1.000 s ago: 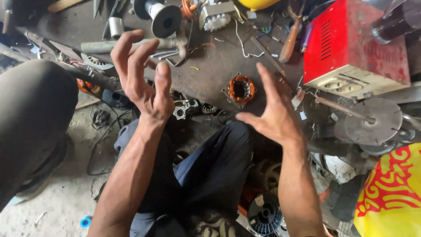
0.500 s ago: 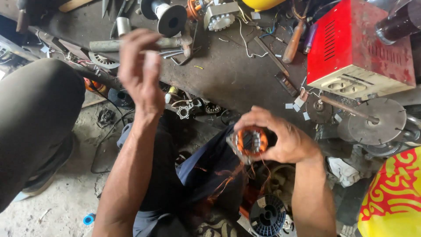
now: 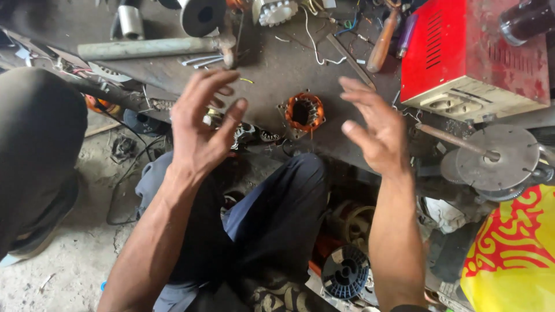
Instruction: Insulating and connecting wire leads on an electric motor stator.
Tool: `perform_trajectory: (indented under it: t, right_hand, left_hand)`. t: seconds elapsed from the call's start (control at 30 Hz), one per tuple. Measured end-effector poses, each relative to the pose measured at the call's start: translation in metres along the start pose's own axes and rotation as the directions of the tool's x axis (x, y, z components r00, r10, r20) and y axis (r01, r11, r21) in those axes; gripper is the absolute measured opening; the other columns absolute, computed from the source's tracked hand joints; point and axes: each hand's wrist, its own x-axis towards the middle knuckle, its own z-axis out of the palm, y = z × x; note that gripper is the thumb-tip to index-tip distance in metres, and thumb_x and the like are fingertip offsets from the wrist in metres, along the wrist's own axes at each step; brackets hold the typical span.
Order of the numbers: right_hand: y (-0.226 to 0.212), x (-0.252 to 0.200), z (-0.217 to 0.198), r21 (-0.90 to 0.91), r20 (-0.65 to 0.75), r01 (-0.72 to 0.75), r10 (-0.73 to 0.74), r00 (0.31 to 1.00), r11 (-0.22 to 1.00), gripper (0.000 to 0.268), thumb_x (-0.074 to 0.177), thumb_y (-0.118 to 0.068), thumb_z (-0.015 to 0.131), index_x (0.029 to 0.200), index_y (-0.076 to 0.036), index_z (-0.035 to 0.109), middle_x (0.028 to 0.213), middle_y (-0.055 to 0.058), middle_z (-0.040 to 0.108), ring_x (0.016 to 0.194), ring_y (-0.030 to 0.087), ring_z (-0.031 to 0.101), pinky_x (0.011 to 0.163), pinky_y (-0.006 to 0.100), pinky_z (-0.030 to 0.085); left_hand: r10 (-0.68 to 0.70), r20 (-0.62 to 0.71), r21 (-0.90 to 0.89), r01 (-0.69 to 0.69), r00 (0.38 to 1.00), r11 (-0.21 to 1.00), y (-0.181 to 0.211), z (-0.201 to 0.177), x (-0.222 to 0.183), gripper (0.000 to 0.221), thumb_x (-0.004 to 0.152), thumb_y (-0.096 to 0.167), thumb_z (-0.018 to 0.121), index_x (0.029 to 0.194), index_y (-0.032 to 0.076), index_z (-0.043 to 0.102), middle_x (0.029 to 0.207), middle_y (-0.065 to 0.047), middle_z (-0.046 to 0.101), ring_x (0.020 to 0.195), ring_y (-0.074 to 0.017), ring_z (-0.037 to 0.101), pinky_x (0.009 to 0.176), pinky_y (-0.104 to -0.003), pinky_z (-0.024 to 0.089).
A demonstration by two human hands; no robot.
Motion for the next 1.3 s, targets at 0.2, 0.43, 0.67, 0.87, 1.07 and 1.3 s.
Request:
perform_trajectory:
  t: [0.2, 0.43, 0.67, 0.87, 1.07, 1.3]
  right_hand:
    - [0.000, -0.036, 0.035, -0.038, -0.294, -0.454, 0.424, 0.856, 0.890, 0.012, 0.096, -0.016, 0.072, 0.098, -0.005, 0.077, 0.062, 0.006, 0.064, 0.051, 0.008, 0.057, 0.053, 0.022, 0.052]
    - [0.005, -0.023, 0.055, 0.142, -0.211, -0.436, 0.457, 0.864, 0.889, 0.011, 0.090, -0.011, 0.078, 0.089, 0.000, 0.076, 0.047, 0.007, 0.052, 0.039, 0.004, 0.040, 0.037, 0.017, 0.036]
    - [0.016, -0.048, 0.039, 0.565, -0.088, -0.437, 0.578, 0.811, 0.700, 0.011, 0.089, -0.008, 0.068, 0.082, 0.000, 0.068, 0.045, 0.004, 0.043, 0.034, 0.005, 0.033, 0.037, 0.020, 0.032]
    - [0.019, -0.086, 0.031, 0.764, 0.109, -0.414, 0.534, 0.839, 0.495, 0.016, 0.092, -0.016, 0.058, 0.087, -0.001, 0.060, 0.046, -0.001, 0.038, 0.034, 0.006, 0.031, 0.042, 0.023, 0.027]
    - [0.021, -0.128, 0.028, 0.854, 0.213, -0.356, 0.368, 0.905, 0.380, 0.018, 0.092, -0.020, 0.057, 0.088, -0.002, 0.059, 0.046, 0.000, 0.041, 0.036, 0.010, 0.034, 0.044, 0.029, 0.031]
    - [0.019, -0.154, 0.006, 0.632, -0.116, -0.128, 0.257, 0.959, 0.765, 0.041, 0.098, -0.026, 0.053, 0.082, 0.011, 0.061, 0.041, 0.011, 0.044, 0.033, 0.015, 0.038, 0.037, 0.027, 0.032]
  left_hand:
    - [0.243, -0.147, 0.115, -0.228, 0.959, 0.967, 0.002, 0.014, -0.005, 0.030, 0.096, 0.017, 0.078, 0.118, -0.001, 0.073, 0.112, -0.020, 0.065, 0.091, -0.0339, 0.067, 0.074, -0.037, 0.056]
    - [0.311, 0.033, 0.128, -0.312, 0.950, 0.941, 0.021, 0.027, -0.008, 0.026, 0.092, 0.027, 0.078, 0.107, 0.006, 0.076, 0.107, -0.016, 0.068, 0.091, -0.0336, 0.064, 0.079, -0.041, 0.053]
    - [0.310, 0.235, 0.136, -0.347, 0.921, 0.928, 0.042, 0.045, -0.002, 0.020, 0.088, 0.022, 0.072, 0.105, 0.011, 0.073, 0.116, -0.011, 0.066, 0.105, -0.0350, 0.061, 0.085, -0.041, 0.046]
    - [0.327, 0.399, 0.358, -0.474, 0.857, 0.805, 0.051, 0.071, -0.003, 0.025, 0.075, 0.001, 0.070, 0.099, 0.008, 0.071, 0.117, -0.011, 0.062, 0.111, -0.0320, 0.056, 0.090, -0.041, 0.042]
    - [0.313, 0.507, 0.380, -0.534, 0.803, 0.755, 0.059, 0.088, -0.022, 0.016, 0.086, 0.008, 0.068, 0.102, 0.009, 0.069, 0.100, -0.008, 0.059, 0.096, -0.0272, 0.054, 0.084, -0.040, 0.041]
    - [0.369, 0.501, 0.242, -0.536, 0.783, 0.809, 0.106, 0.089, -0.070, 0.027, 0.095, 0.013, 0.057, 0.115, -0.002, 0.066, 0.084, -0.013, 0.060, 0.081, -0.0312, 0.061, 0.069, -0.038, 0.049]
